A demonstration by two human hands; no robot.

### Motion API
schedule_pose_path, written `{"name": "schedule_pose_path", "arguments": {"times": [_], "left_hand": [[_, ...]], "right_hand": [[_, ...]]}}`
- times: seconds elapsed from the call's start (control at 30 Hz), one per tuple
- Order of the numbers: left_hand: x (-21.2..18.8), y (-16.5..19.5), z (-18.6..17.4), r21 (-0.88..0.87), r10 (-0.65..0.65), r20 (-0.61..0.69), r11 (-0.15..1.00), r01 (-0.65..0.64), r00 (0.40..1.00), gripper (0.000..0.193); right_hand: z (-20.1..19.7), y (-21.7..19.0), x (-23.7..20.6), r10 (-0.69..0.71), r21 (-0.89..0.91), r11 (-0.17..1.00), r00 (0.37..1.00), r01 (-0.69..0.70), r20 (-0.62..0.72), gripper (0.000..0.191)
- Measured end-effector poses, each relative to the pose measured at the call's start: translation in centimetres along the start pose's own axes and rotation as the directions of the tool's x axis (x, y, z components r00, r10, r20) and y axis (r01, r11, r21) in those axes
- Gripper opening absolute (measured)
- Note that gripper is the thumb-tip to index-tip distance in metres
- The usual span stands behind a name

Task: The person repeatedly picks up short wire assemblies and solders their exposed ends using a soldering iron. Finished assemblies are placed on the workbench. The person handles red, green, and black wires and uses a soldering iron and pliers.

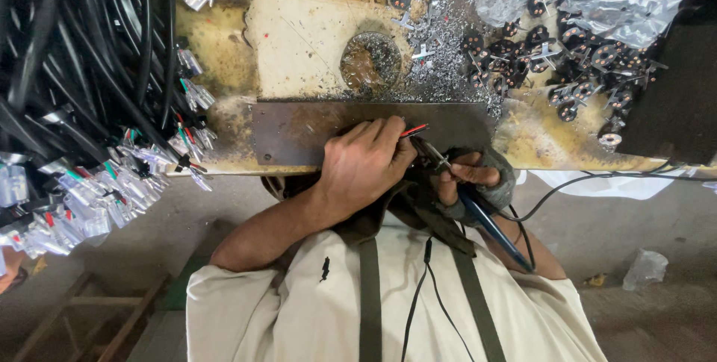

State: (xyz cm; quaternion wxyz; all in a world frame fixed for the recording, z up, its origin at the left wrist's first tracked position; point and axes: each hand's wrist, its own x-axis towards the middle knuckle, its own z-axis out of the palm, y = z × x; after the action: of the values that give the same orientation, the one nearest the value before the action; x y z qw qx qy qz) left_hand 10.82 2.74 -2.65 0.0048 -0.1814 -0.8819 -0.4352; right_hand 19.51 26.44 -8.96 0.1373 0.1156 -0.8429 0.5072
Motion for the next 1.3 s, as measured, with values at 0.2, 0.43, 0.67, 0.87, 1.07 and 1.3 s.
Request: {"name": "schedule_pose_path", "arguments": {"times": [0.2,0.43,0.67,0.87,1.07,1.3], "left_hand": [[0.1,0.1,-0.1,-0.001,-0.001,-0.004,1.0,0.001,1.0,0.016],[0.1,0.0,-0.1,-0.013,-0.003,0.009,1.0,0.003,1.0,0.017],[0.1,-0.1,-0.2,-0.039,0.008,0.019,0.999,-0.007,1.0,0.018],[0.1,-0.1,0.0,-0.021,0.01,0.013,1.0,-0.01,1.0,0.018],[0.1,-0.1,0.0,-0.031,0.008,0.013,0.999,-0.008,1.0,0.016],[0.3,0.0,-0.1,-0.041,-0.017,0.023,0.999,0.017,1.0,0.016]], "right_hand": [[0.6,0.1,-0.1,-0.019,0.046,0.999,0.998,0.022,-0.055,0.023],[-0.5,-0.7,0.4,0.118,0.135,0.983,0.992,-0.122,0.037,0.025],[0.0,-0.9,0.5,0.062,-0.001,0.998,0.998,-0.062,-0.015,0.033],[-1.1,-1.4,0.8,-0.044,-0.478,0.86,0.96,0.177,0.277,0.035],[-1.2,-2.3,1.5,-0.1,-0.498,0.826,0.938,0.265,0.333,0.025],[-1.3,-3.7,3.3,0.06,-0.48,0.859,0.896,0.178,0.44,0.011]]}}
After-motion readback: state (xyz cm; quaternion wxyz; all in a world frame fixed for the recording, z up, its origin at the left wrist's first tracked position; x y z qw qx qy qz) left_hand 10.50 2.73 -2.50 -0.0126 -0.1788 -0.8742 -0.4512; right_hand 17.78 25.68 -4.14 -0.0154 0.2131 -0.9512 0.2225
